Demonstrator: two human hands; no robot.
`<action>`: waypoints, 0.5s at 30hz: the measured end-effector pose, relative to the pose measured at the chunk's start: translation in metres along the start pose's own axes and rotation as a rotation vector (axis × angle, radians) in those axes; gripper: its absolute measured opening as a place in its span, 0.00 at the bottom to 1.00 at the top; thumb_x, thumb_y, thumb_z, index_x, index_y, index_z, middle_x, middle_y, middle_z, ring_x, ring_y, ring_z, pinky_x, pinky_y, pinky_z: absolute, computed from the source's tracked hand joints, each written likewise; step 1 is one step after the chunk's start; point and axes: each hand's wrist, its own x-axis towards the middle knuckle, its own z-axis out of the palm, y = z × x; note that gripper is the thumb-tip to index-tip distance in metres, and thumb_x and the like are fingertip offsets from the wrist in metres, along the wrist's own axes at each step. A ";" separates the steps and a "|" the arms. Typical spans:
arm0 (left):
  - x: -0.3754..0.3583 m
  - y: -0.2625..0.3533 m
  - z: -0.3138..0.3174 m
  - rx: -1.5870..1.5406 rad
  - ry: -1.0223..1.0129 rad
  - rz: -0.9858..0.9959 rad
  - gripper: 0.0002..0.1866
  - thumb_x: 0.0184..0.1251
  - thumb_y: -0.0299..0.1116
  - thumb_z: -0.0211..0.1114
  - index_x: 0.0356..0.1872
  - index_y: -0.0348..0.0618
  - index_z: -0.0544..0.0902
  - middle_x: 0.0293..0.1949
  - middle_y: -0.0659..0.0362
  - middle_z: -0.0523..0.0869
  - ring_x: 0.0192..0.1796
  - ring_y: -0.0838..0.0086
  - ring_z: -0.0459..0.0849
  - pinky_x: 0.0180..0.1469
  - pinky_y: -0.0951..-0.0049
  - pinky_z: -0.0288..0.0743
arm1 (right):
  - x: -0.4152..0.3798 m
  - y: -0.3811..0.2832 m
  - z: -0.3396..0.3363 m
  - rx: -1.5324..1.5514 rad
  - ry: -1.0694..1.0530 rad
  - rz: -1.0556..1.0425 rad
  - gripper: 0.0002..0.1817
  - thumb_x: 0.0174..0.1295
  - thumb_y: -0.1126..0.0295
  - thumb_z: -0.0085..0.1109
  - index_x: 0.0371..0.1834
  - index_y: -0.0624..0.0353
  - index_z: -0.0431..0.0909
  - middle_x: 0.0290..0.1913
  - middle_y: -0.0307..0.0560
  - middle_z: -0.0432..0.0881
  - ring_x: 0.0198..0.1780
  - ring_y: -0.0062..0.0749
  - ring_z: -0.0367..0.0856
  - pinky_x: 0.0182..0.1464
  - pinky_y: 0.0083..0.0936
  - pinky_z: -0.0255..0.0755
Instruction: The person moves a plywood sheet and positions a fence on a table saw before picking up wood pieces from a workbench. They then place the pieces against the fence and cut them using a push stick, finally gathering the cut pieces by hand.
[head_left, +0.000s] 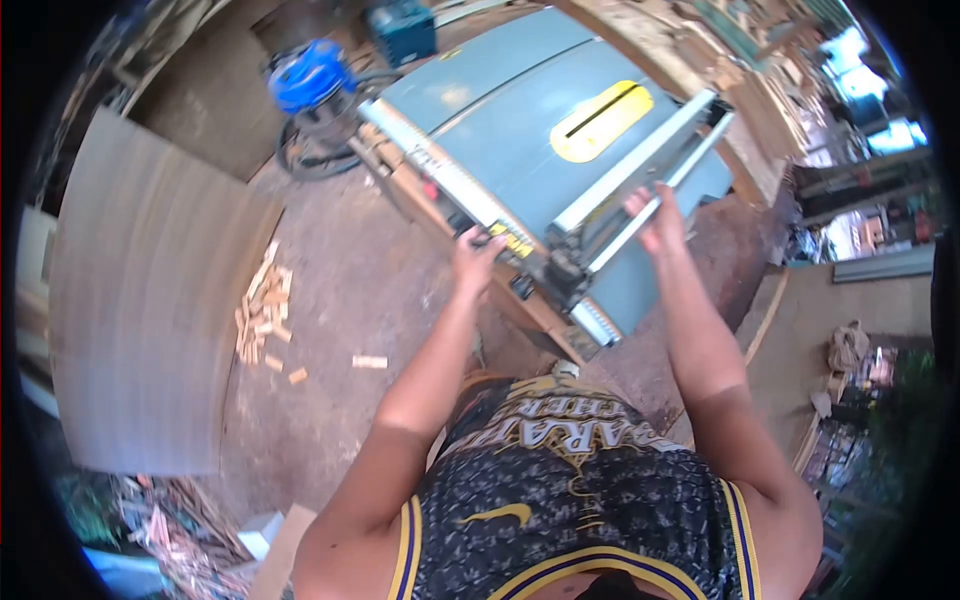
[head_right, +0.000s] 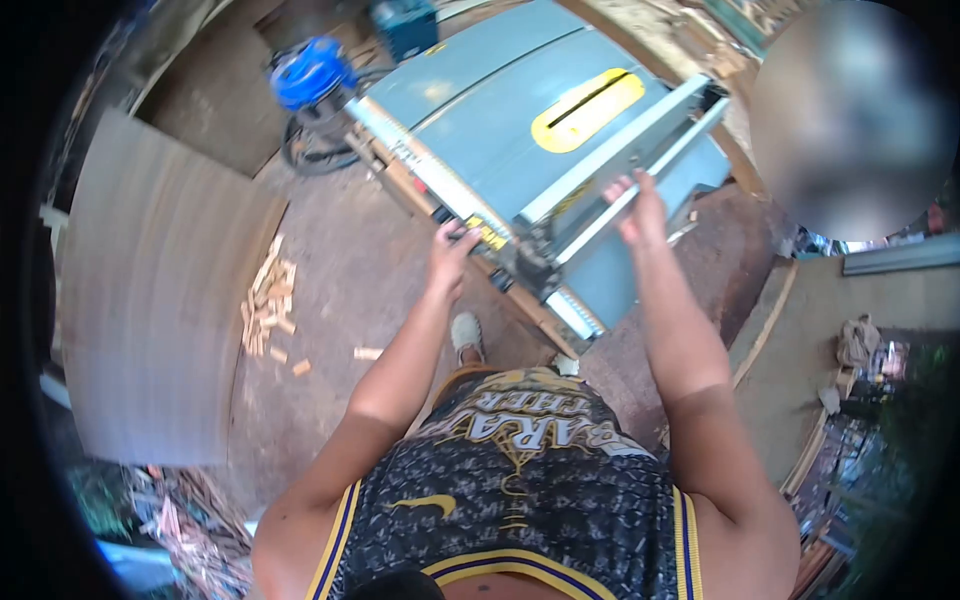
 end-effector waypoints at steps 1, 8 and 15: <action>-0.008 0.015 0.005 0.017 0.021 -0.041 0.29 0.58 0.29 0.73 0.59 0.31 0.72 0.49 0.56 0.77 0.52 0.72 0.77 0.58 0.73 0.71 | -0.007 -0.003 0.002 -0.009 0.011 -0.001 0.20 0.69 0.64 0.54 0.54 0.66 0.63 0.44 0.53 0.72 0.39 0.39 0.78 0.43 0.37 0.82; -0.008 0.003 0.008 -0.064 0.065 -0.098 0.29 0.67 0.29 0.65 0.66 0.38 0.63 0.55 0.53 0.76 0.55 0.68 0.77 0.60 0.64 0.70 | -0.021 -0.013 -0.028 0.068 -0.260 0.151 0.23 0.68 0.61 0.60 0.54 0.64 0.60 0.47 0.54 0.74 0.45 0.45 0.81 0.50 0.42 0.82; 0.013 -0.028 0.035 0.011 0.526 0.152 0.25 0.71 0.35 0.63 0.63 0.39 0.66 0.52 0.51 0.78 0.51 0.67 0.80 0.52 0.66 0.77 | 0.014 -0.042 -0.109 -0.152 -0.627 0.462 0.30 0.69 0.58 0.58 0.62 0.69 0.58 0.59 0.63 0.72 0.58 0.49 0.78 0.56 0.41 0.78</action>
